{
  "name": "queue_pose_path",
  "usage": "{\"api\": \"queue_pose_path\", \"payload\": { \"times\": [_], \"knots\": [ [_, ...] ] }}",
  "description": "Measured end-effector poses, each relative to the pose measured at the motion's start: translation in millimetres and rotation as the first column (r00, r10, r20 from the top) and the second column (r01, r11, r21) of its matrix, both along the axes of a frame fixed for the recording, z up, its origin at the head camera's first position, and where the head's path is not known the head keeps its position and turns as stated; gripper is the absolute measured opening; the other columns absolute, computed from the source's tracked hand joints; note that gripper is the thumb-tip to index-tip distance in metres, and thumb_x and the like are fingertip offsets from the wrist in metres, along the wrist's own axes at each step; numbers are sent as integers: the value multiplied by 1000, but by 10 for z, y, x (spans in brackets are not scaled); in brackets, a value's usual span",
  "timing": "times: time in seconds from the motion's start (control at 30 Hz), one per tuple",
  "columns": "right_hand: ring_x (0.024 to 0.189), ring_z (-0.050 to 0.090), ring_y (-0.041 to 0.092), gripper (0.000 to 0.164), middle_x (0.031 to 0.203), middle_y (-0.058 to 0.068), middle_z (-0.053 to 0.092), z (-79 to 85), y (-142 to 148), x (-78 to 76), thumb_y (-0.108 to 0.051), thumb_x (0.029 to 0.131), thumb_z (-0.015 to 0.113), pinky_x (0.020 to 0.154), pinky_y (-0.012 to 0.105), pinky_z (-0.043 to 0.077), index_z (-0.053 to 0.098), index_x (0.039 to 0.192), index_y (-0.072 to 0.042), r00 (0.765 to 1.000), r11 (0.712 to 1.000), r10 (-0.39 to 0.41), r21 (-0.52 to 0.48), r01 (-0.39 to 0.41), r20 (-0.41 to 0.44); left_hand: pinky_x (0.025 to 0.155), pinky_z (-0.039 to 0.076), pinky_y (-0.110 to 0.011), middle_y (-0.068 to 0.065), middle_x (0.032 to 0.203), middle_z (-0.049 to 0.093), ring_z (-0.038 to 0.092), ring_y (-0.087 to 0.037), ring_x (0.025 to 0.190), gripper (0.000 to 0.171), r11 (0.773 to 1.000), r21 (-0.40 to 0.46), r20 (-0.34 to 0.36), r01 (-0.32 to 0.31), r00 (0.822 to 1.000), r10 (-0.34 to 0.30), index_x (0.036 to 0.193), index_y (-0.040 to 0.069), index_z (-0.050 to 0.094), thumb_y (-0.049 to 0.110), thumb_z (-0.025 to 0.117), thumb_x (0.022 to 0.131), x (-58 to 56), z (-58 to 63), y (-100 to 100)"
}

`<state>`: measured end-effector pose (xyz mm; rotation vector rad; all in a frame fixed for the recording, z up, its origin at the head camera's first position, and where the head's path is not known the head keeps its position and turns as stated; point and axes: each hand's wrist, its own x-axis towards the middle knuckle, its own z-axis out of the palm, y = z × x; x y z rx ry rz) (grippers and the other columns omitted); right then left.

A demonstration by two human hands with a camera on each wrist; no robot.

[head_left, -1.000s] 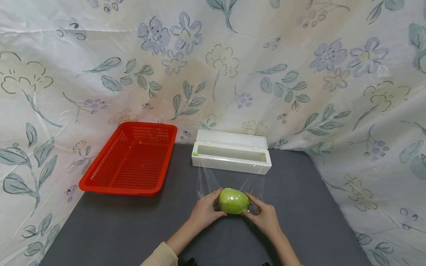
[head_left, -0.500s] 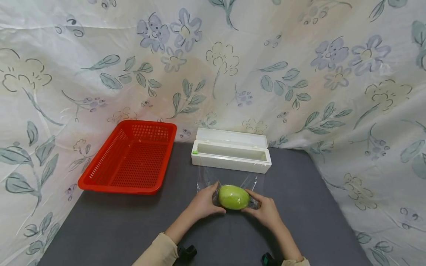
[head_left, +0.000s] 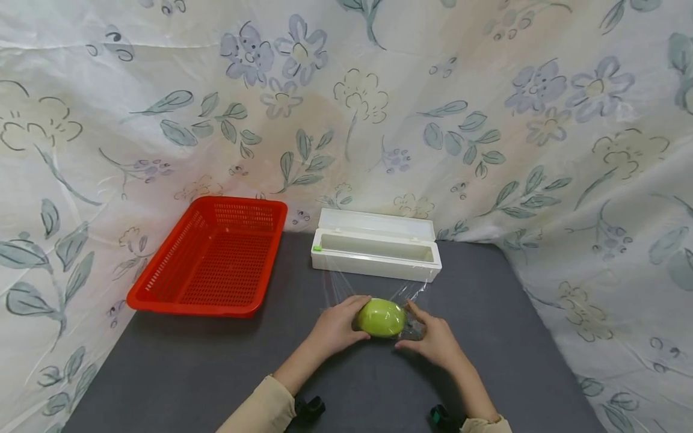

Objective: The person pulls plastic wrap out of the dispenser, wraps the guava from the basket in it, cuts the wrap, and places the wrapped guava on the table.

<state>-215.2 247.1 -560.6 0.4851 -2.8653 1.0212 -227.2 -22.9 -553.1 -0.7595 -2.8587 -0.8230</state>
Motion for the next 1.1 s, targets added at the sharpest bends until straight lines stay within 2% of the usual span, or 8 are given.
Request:
{"api": "queue_pose_path", "payload": {
  "times": [0.07,0.17,0.47,0.7,0.8,0.87,0.97,1.1],
  "knots": [
    [42,32,-2,106,74,4,71,15,8,14,-31,67,102,48,22,36,52,157,-7,1000,1000,-13,-24,12,-13,101,57,-47,-3,150,61,65,-25,130,85,1000,-4,25,2,1000,-2,155,14,55,35,94,82,-29,9,-2],
    [44,27,-3,101,51,-11,36,16,-8,5,-31,67,102,46,21,30,57,155,-12,999,999,-1,-35,-1,-53,102,56,-49,-4,150,62,64,-26,131,85,1000,-9,61,12,998,-11,155,14,54,37,94,83,-81,22,-13],
    [46,28,-2,70,53,-14,34,-10,-118,-124,-26,78,96,49,23,30,69,142,-14,992,998,11,64,-3,-124,100,57,-48,-13,158,53,64,-31,131,100,999,-46,66,-1,998,4,159,4,46,39,96,79,-132,105,22],
    [41,28,0,77,48,-12,36,81,-123,-209,-25,82,94,47,24,33,62,149,-8,997,997,36,72,-31,-73,89,60,-46,-5,145,64,71,-26,117,81,998,-55,2,-43,999,43,151,13,59,33,95,81,-201,122,72],
    [41,30,2,88,59,-2,56,112,-130,-220,-26,79,96,47,25,36,55,155,-8,997,998,17,69,-12,-74,91,60,-45,-5,144,65,70,-26,119,81,997,-65,23,-43,999,45,152,13,59,37,94,82,-265,127,60],
    [44,38,7,93,88,10,75,118,-138,-224,-26,76,98,53,28,42,54,156,-8,996,997,16,73,-9,-89,94,59,-47,-6,145,65,69,-27,121,82,998,-61,51,-33,998,36,153,13,58,38,93,83,-305,139,49],
    [61,62,20,94,140,16,69,108,-163,-239,-27,74,99,68,38,55,56,155,-10,993,994,39,106,-28,-111,97,58,-48,-9,146,64,68,-29,124,82,998,-66,89,-11,996,17,155,11,55,40,90,86,-357,156,31],
    [97,75,35,86,135,17,72,91,-211,-281,-23,74,99,85,52,59,61,151,-12,990,992,33,127,-15,-141,99,57,-49,-12,152,59,66,-31,127,89,998,-68,111,0,994,7,159,8,49,43,88,87,-412,170,23]
  ]
}}
